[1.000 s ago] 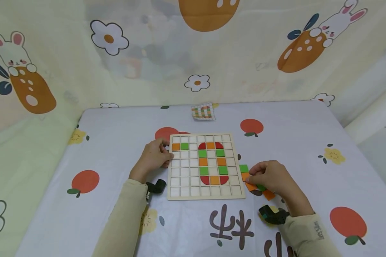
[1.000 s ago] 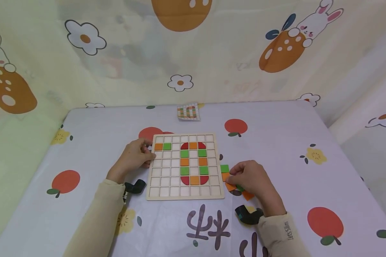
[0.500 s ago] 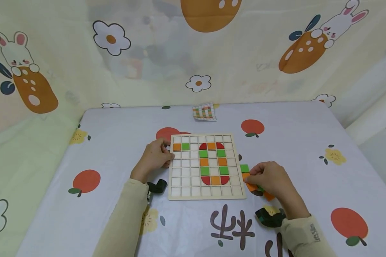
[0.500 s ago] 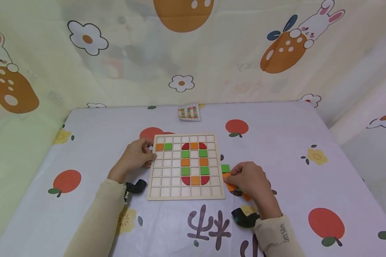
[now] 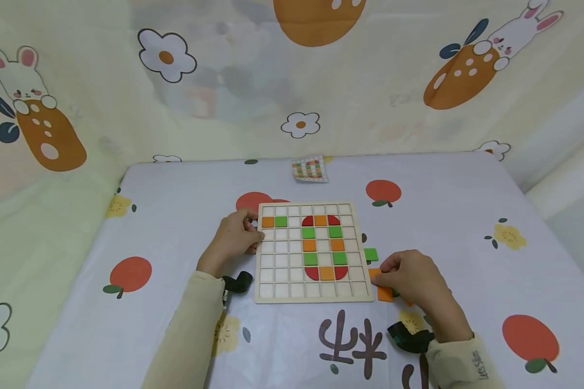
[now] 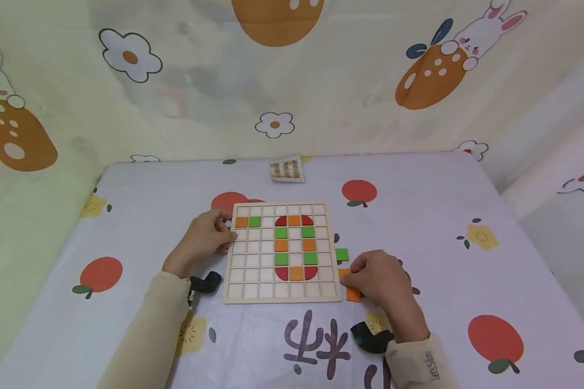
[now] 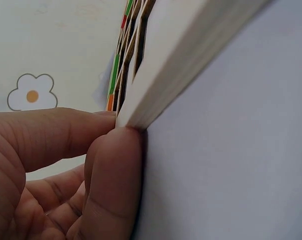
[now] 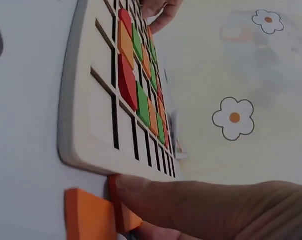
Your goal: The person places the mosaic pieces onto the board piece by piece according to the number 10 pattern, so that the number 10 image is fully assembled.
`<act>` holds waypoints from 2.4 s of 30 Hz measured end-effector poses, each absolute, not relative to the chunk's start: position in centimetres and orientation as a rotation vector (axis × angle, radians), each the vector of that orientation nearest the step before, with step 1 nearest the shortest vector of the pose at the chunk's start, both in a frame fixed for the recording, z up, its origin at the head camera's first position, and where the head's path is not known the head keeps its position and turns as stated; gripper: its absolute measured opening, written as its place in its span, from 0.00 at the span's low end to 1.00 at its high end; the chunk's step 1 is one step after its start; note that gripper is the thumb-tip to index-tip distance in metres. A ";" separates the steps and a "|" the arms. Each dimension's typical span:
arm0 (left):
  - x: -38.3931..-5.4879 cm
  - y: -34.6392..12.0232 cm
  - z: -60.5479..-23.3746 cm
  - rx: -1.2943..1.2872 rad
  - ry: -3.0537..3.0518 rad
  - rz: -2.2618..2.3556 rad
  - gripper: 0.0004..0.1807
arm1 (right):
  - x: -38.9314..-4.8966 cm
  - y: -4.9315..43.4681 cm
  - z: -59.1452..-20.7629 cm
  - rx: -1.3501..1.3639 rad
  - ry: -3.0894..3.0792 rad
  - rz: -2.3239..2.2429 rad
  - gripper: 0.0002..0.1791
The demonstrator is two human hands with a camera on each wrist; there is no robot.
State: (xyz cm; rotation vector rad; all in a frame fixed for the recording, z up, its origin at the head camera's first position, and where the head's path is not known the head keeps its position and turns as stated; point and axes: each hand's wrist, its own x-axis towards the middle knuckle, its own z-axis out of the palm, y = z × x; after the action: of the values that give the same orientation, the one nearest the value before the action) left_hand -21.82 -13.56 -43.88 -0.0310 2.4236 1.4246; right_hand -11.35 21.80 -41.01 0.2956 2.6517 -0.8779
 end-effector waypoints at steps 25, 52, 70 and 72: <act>-21.7 -13.7 -43.7 0.000 2.444 1.413 0.23 | -12.0 20.6 -41.4 0.264 2.478 -1.439 0.15; -21.9 -13.7 -43.9 -0.031 2.424 1.420 0.24 | -20.8 10.4 -41.4 0.159 2.089 -1.670 0.10; -21.9 -13.6 -44.0 -0.008 2.443 1.412 0.23 | -22.6 7.3 -41.7 0.090 2.253 -1.469 0.05; -21.9 -13.6 -44.0 -0.010 2.441 1.414 0.23 | -22.6 7.2 -41.7 0.092 2.268 -1.448 0.05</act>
State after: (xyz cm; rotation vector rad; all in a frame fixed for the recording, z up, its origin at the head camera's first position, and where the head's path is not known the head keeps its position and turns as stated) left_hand -21.90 -13.59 -43.98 -0.0101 2.4410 1.4136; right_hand -22.57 7.22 -41.70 0.0922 2.2678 -1.4480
